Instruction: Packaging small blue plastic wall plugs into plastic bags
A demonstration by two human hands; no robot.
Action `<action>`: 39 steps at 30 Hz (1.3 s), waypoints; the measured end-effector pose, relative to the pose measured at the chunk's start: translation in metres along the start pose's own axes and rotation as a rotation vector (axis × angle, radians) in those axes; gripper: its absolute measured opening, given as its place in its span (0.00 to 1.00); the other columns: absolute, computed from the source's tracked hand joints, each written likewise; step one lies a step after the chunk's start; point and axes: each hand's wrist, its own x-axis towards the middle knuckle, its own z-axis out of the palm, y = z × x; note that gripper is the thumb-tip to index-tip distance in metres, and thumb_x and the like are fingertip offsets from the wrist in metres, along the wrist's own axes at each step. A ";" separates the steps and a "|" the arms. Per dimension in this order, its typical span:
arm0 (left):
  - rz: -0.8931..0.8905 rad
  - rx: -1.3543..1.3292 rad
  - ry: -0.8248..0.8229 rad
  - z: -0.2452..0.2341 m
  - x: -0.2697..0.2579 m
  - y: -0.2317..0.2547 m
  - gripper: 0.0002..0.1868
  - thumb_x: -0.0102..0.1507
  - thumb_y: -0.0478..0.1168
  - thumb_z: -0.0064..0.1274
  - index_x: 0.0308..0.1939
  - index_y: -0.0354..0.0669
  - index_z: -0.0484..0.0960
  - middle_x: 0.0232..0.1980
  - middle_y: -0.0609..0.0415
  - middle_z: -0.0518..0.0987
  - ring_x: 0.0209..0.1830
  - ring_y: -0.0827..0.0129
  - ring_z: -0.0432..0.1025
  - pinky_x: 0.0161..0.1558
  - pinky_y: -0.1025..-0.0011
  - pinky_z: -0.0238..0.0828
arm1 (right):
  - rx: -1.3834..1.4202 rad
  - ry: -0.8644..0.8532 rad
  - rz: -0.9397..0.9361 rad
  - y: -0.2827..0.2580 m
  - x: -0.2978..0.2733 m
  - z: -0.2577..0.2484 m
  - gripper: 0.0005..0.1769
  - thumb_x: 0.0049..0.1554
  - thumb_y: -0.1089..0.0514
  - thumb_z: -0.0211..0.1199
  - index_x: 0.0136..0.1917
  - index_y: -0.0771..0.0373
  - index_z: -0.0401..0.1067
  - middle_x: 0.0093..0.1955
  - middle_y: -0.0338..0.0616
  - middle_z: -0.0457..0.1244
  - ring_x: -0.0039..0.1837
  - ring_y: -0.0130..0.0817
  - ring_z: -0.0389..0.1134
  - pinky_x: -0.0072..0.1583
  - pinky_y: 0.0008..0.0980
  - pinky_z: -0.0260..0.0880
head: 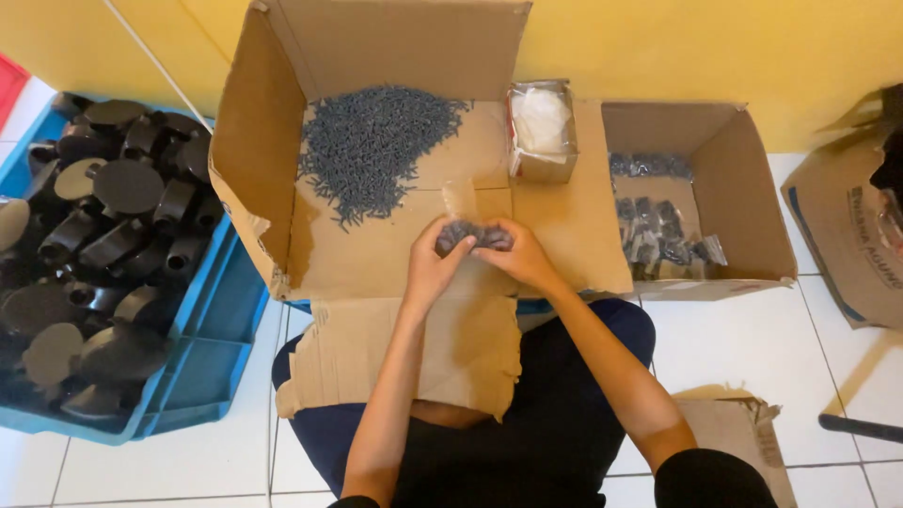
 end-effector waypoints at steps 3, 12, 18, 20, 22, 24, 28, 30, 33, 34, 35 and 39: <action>0.041 0.035 -0.117 -0.010 0.006 0.007 0.34 0.53 0.45 0.70 0.60 0.40 0.75 0.54 0.40 0.77 0.57 0.51 0.72 0.59 0.57 0.67 | 0.062 -0.002 0.036 0.024 0.020 -0.002 0.24 0.45 0.64 0.75 0.54 0.62 0.70 0.47 0.37 0.65 0.47 0.26 0.68 0.52 0.27 0.74; -0.091 -0.176 -0.028 -0.006 0.014 -0.055 0.20 0.60 0.34 0.60 0.56 0.40 0.79 0.44 0.50 0.79 0.36 0.75 0.75 0.40 0.76 0.76 | 0.043 0.099 0.061 -0.015 -0.004 0.017 0.26 0.52 0.60 0.71 0.61 0.65 0.67 0.44 0.50 0.68 0.38 0.32 0.70 0.38 0.28 0.75; 0.186 0.389 0.108 -0.021 -0.010 0.009 0.24 0.56 0.30 0.58 0.57 0.41 0.78 0.51 0.44 0.75 0.51 0.49 0.73 0.49 0.60 0.74 | -0.577 0.179 -0.196 -0.051 -0.022 0.033 0.19 0.47 0.58 0.72 0.54 0.55 0.75 0.39 0.38 0.70 0.39 0.30 0.71 0.41 0.27 0.72; 0.259 0.452 0.085 -0.023 -0.015 0.011 0.26 0.55 0.30 0.58 0.58 0.41 0.77 0.53 0.43 0.74 0.54 0.48 0.71 0.54 0.58 0.71 | -0.593 0.182 -0.293 -0.069 -0.030 0.041 0.24 0.47 0.57 0.73 0.57 0.54 0.73 0.44 0.40 0.68 0.45 0.34 0.70 0.46 0.31 0.72; 0.332 0.516 0.058 -0.023 -0.018 0.005 0.28 0.54 0.29 0.59 0.60 0.41 0.76 0.54 0.42 0.73 0.57 0.47 0.69 0.58 0.57 0.68 | -0.604 0.186 -0.388 -0.075 -0.034 0.047 0.28 0.46 0.55 0.74 0.61 0.54 0.71 0.50 0.42 0.66 0.50 0.39 0.70 0.50 0.34 0.72; 0.452 0.743 0.063 -0.022 -0.019 -0.008 0.25 0.57 0.36 0.55 0.60 0.49 0.78 0.55 0.48 0.74 0.59 0.55 0.65 0.55 0.60 0.65 | -0.664 0.128 -0.452 -0.073 -0.033 0.052 0.22 0.50 0.68 0.65 0.58 0.57 0.73 0.51 0.47 0.65 0.55 0.48 0.69 0.56 0.41 0.71; 0.496 0.854 0.093 -0.017 -0.012 -0.008 0.25 0.58 0.37 0.54 0.60 0.49 0.78 0.60 0.46 0.73 0.61 0.53 0.65 0.57 0.60 0.62 | -0.685 0.198 -0.458 -0.082 -0.032 0.058 0.19 0.53 0.73 0.59 0.56 0.62 0.75 0.50 0.49 0.65 0.54 0.48 0.69 0.56 0.38 0.71; 0.527 0.618 0.013 -0.011 -0.010 -0.013 0.21 0.60 0.29 0.49 0.58 0.36 0.77 0.61 0.36 0.72 0.62 0.45 0.67 0.60 0.59 0.66 | -0.759 0.212 -0.428 -0.074 -0.034 0.058 0.16 0.52 0.72 0.60 0.53 0.63 0.76 0.45 0.51 0.64 0.50 0.52 0.69 0.53 0.41 0.72; 0.373 0.508 0.062 -0.018 -0.012 -0.021 0.26 0.58 0.30 0.56 0.61 0.41 0.75 0.59 0.40 0.71 0.59 0.45 0.70 0.58 0.58 0.70 | -0.640 0.219 -0.376 -0.074 -0.032 0.053 0.19 0.51 0.71 0.61 0.55 0.58 0.76 0.43 0.48 0.65 0.49 0.49 0.69 0.52 0.40 0.71; 0.376 0.506 0.065 -0.017 -0.008 -0.020 0.26 0.58 0.30 0.56 0.61 0.41 0.75 0.59 0.40 0.71 0.59 0.45 0.70 0.58 0.58 0.70 | -0.643 0.219 -0.380 -0.074 -0.029 0.053 0.19 0.51 0.71 0.61 0.55 0.58 0.76 0.43 0.48 0.65 0.49 0.49 0.69 0.52 0.40 0.71; 0.376 0.476 0.064 -0.016 -0.004 -0.020 0.23 0.57 0.28 0.56 0.57 0.41 0.77 0.54 0.42 0.73 0.56 0.46 0.71 0.57 0.59 0.71 | -0.606 0.247 -0.360 -0.073 -0.027 0.053 0.19 0.51 0.72 0.61 0.56 0.61 0.74 0.43 0.50 0.65 0.47 0.47 0.70 0.50 0.39 0.72; 0.304 0.352 0.075 -0.020 -0.014 -0.008 0.16 0.58 0.28 0.57 0.48 0.44 0.79 0.48 0.53 0.76 0.52 0.56 0.74 0.52 0.65 0.73 | -0.412 0.252 -0.267 -0.062 -0.038 0.057 0.20 0.50 0.72 0.61 0.57 0.66 0.69 0.42 0.51 0.64 0.44 0.42 0.69 0.47 0.35 0.73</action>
